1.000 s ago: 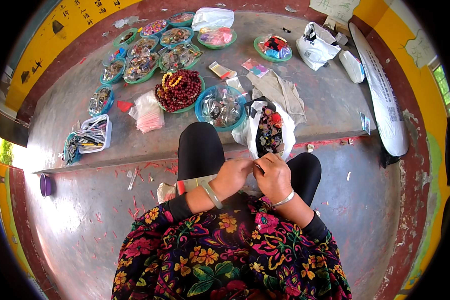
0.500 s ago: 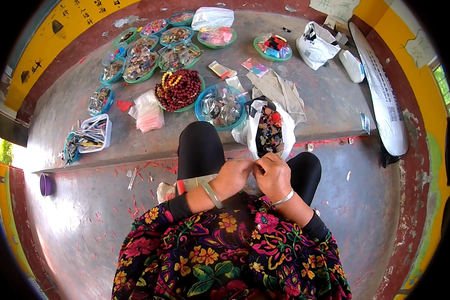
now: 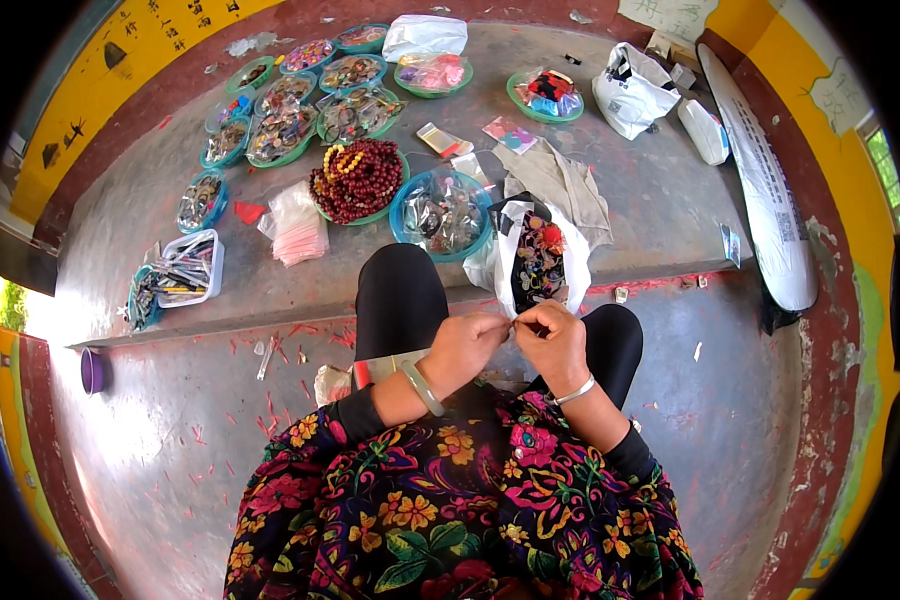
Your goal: The person sits on the floor and sorts through various jewelry items, including hair accessories and beads, from a white bag. They pick up items, examine them, and place them into small plastic bags or back into the bag.
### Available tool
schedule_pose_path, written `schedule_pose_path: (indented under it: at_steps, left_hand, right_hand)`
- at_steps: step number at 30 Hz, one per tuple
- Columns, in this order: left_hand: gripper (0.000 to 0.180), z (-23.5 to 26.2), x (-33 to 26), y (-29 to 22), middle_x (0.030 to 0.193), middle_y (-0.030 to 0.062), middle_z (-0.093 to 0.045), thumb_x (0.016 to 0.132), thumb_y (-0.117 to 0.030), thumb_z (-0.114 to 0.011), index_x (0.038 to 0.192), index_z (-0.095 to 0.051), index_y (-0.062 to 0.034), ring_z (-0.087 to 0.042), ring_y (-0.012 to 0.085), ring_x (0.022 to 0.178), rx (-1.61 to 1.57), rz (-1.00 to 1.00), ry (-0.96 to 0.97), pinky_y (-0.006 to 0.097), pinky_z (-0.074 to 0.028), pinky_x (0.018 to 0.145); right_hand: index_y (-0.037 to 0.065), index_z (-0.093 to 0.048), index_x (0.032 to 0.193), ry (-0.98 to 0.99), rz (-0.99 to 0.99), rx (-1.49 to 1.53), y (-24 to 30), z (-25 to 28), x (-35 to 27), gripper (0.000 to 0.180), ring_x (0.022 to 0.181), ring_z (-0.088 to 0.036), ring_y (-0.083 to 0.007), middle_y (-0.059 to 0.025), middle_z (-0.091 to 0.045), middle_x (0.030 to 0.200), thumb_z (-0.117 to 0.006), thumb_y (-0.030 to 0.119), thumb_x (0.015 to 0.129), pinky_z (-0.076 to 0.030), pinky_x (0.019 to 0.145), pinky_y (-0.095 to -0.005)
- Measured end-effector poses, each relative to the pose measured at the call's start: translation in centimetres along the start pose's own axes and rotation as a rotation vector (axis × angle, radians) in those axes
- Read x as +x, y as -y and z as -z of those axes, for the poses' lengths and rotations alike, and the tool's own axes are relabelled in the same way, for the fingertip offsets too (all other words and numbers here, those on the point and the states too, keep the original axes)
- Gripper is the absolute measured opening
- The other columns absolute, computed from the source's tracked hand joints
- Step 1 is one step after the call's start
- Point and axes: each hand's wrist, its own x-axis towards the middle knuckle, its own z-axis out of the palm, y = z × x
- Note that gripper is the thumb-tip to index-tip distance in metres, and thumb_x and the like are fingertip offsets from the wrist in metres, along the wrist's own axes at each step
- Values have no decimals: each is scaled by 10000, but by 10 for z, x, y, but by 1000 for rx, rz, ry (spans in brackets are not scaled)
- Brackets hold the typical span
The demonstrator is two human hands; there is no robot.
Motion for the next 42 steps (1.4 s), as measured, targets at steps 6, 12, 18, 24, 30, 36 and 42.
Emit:
schedule_pose_path:
  at_steps: [6,12,18,24,30,36,42]
  left_hand:
    - [173,0,0,11,715,69,-646,825,-117,-566,875,-624,38,-605,92,691,-320,237,32,236,-459,605]
    - [194,5,3,4,982,124,-610,879,-71,-530,984,-598,77,-599,161,870,-807,437,57,266,-520,765]
    - [177,7,3,4,977,135,-609,877,-66,-531,968,-596,71,-602,189,892,-876,488,24,273,-522,768]
    - [170,10,2,6,954,144,-617,880,-64,-523,954,-594,70,-604,192,895,-924,490,28,275,-516,773]
    - [169,11,3,0,986,164,-614,886,-53,-499,956,-588,72,-606,213,908,-899,472,68,287,-509,781]
    - [179,10,5,-3,984,144,-619,893,-57,-483,960,-590,69,-599,195,914,-845,464,118,282,-492,785]
    - [180,10,2,0,978,142,-620,891,-68,-492,958,-593,64,-600,190,909,-858,446,114,280,-492,782]
  right_hand:
    - [6,-629,728,36,-309,424,-20,3,0,10,587,-507,-47,-3,-594,681,-621,2,733,-386,505,-203]
    - [-3,-643,751,-2,-471,717,-19,19,5,30,596,-489,-40,2,-604,696,-614,-7,755,-366,540,-180]
    - [1,-634,761,-216,-476,810,-44,60,3,29,564,-499,-87,-28,-583,660,-607,10,760,-390,533,-208]
    - [-4,-634,783,-374,-408,716,-105,159,-24,44,563,-504,-111,-40,-569,643,-601,24,773,-393,525,-222]
    - [14,-641,851,-116,-942,-16,-238,240,-117,165,660,-570,-168,-68,-636,776,-513,94,784,-437,585,-312]
    - [72,-613,1080,159,-1412,-388,-258,262,-161,271,913,-621,-189,-99,-645,997,-565,142,823,-483,752,-332]
    - [4,-623,1005,-160,-829,583,-178,229,-114,260,891,-615,-216,-124,-643,950,-566,200,844,-475,761,-308]
